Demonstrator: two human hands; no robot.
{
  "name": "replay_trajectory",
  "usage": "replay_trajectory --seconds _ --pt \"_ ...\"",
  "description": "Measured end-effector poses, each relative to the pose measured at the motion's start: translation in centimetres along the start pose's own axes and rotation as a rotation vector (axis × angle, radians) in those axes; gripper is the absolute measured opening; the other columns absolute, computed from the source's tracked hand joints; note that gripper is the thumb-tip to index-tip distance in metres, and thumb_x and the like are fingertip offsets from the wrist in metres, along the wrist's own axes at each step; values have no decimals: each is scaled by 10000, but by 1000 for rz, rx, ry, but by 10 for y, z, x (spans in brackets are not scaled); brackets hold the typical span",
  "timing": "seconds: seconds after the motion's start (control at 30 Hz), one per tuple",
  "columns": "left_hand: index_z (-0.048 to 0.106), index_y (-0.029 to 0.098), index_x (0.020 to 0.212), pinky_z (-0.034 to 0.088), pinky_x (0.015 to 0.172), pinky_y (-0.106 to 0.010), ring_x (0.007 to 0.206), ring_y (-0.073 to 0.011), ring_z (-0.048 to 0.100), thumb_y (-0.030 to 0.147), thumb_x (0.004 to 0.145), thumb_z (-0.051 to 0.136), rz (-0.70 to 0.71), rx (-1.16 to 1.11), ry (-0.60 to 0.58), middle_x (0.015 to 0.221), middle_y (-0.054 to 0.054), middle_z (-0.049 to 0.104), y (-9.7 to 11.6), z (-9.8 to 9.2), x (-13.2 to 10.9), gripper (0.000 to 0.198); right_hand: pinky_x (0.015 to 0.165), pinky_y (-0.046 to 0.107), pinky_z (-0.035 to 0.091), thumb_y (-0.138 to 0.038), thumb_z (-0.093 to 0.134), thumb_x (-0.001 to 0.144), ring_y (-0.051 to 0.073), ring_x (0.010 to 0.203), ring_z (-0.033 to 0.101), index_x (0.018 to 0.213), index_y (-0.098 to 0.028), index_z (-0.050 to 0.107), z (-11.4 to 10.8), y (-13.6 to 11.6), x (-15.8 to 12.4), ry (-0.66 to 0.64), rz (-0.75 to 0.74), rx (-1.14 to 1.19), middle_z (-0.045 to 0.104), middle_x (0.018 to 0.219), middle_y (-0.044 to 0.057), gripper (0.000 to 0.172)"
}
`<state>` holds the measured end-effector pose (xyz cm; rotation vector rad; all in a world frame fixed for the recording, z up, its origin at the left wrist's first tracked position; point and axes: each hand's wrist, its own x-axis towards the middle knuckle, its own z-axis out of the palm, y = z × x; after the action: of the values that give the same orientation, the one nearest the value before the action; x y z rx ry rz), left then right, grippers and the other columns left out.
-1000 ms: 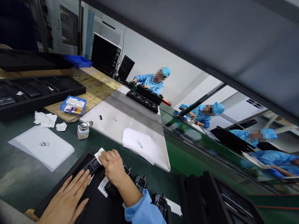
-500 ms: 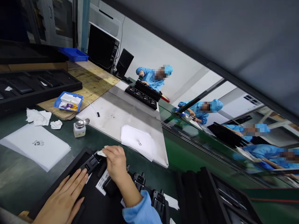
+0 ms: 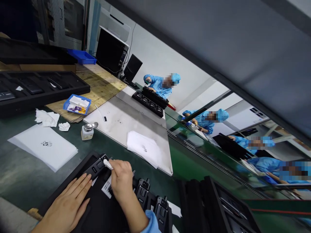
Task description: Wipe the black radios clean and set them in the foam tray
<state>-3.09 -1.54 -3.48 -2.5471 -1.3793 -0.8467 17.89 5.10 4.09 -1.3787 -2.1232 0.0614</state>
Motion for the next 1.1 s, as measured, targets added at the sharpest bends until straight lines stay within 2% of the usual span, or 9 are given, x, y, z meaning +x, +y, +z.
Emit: replay_trajectory --seconds 0.2,0.37,0.47,0.6,0.7,0.83,0.93,1.03,1.1 --pt "620 119 1283 466 1054 -410 1286 -278 553 283 887 559 14 25 10 1368 -126 622 0 -2 -2 433 756 394 347 -212 579 906 214 763 570 1093 -204 689 51 -50 8 -159 -117 -258 666 845 67 217" --pt "635 126 1268 507 1029 -392 1296 -275 550 274 889 568 9 16 9 1374 -106 623 0 -2 -3 413 734 377 309 -156 556 888 199 752 543 1125 -229 677 39 -46 -16 -197 -95 -222 652 841 45 276" --pt "638 130 1268 500 1043 -385 1321 -277 530 288 912 550 -11 -25 10 1394 -110 606 0 -1 -5 400 737 370 308 -120 525 890 194 760 541 1085 -255 691 31 -42 -11 -176 -40 -182 658 847 38 291" --pt "611 125 1305 496 1048 -397 1346 -287 506 290 924 531 -29 -61 -19 1414 -121 586 0 1 -6 423 757 392 311 -180 576 888 220 798 544 1126 -241 681 43 -49 0 -161 -23 -250 667 878 56 267" --pt "597 117 1318 496 1049 -391 1355 -280 495 249 916 528 -2 -63 -29 1407 -117 593 -2 2 -6 429 753 389 324 -201 583 893 220 793 544 1134 -235 681 45 -53 -11 -188 -32 -244 662 861 59 262" --pt "616 103 1278 476 1054 -403 1335 -287 510 259 929 522 24 -65 39 1376 -131 613 -5 -4 -4 394 757 350 368 -140 561 892 192 797 568 1083 -311 716 15 -29 -40 -167 42 -93 671 851 18 299" --pt "639 131 1245 415 1094 -428 1303 -287 531 245 923 536 103 -58 92 1365 -106 626 1 -9 2 357 789 327 415 -124 518 905 191 861 604 1057 -286 738 -25 9 -55 18 219 -5 684 913 31 313" --pt "607 186 1310 374 1115 -422 1319 -273 511 264 905 566 227 -63 62 1420 -49 590 24 -4 12 414 792 330 428 -139 486 911 201 846 617 1051 -238 737 -49 37 -59 199 389 -35 679 895 45 304" --pt "565 206 1367 382 1105 -405 1333 -266 495 295 889 583 288 -81 19 1462 -30 553 45 6 18 486 805 340 410 -140 493 902 206 845 619 1025 -227 730 -46 42 -56 204 425 -125 681 882 43 280"
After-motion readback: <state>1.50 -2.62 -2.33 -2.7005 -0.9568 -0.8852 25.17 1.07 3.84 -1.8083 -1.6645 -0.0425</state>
